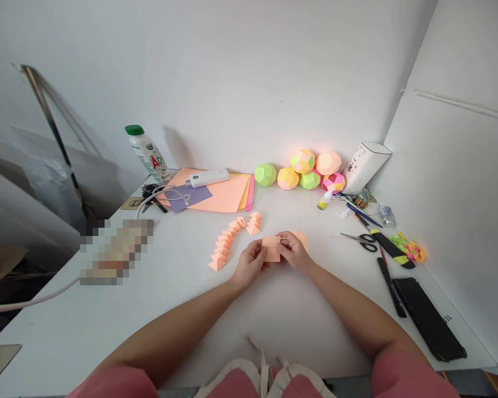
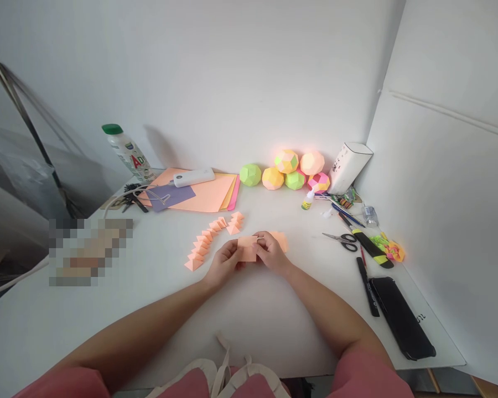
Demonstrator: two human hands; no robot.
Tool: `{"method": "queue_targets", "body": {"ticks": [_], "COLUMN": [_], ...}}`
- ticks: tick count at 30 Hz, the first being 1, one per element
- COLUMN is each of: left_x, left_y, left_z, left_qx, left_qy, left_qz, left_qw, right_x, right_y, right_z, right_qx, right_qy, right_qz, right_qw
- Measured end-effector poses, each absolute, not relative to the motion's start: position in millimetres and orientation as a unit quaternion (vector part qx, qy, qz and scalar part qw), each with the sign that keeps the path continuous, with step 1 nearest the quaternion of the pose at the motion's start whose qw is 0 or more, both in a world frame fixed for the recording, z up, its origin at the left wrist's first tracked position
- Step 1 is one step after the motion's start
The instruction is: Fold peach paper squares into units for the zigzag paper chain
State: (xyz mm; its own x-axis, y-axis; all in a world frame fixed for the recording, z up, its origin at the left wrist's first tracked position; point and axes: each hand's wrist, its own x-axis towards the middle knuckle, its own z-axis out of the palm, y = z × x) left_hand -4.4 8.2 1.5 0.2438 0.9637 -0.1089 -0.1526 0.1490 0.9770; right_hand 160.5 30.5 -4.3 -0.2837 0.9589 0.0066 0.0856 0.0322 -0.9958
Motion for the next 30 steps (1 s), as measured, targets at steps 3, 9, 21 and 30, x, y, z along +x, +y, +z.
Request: {"method": "queue_targets", "body": {"ticks": [3,9,21,30], "left_x": [-3.6,-2.8,-3.4,-3.1], "left_y": [9.6,11.9,12.2,11.4], "left_z": [1.3,1.8,-0.7,-1.8], "left_qx": [0.459,0.429,0.417,0.442], "left_qy": [0.440,0.438,0.423,0.434], "left_qz": [0.450,0.479,0.492,0.475], "left_qw": [0.627,0.628,0.636,0.625], "right_x": [161.5,160.6,157.0,160.1], "right_y": [30.6,29.3,30.7,31.8], "right_z": [-4.5,-0.5,-10.8,-7.1], "right_qx": [-0.428,-0.357,-0.300,-0.355], "right_qy": [-0.575,-0.622,-0.642,-0.662], "right_qz": [0.554,0.565,0.569,0.522], "right_qw": [0.423,0.408,0.417,0.405]}}
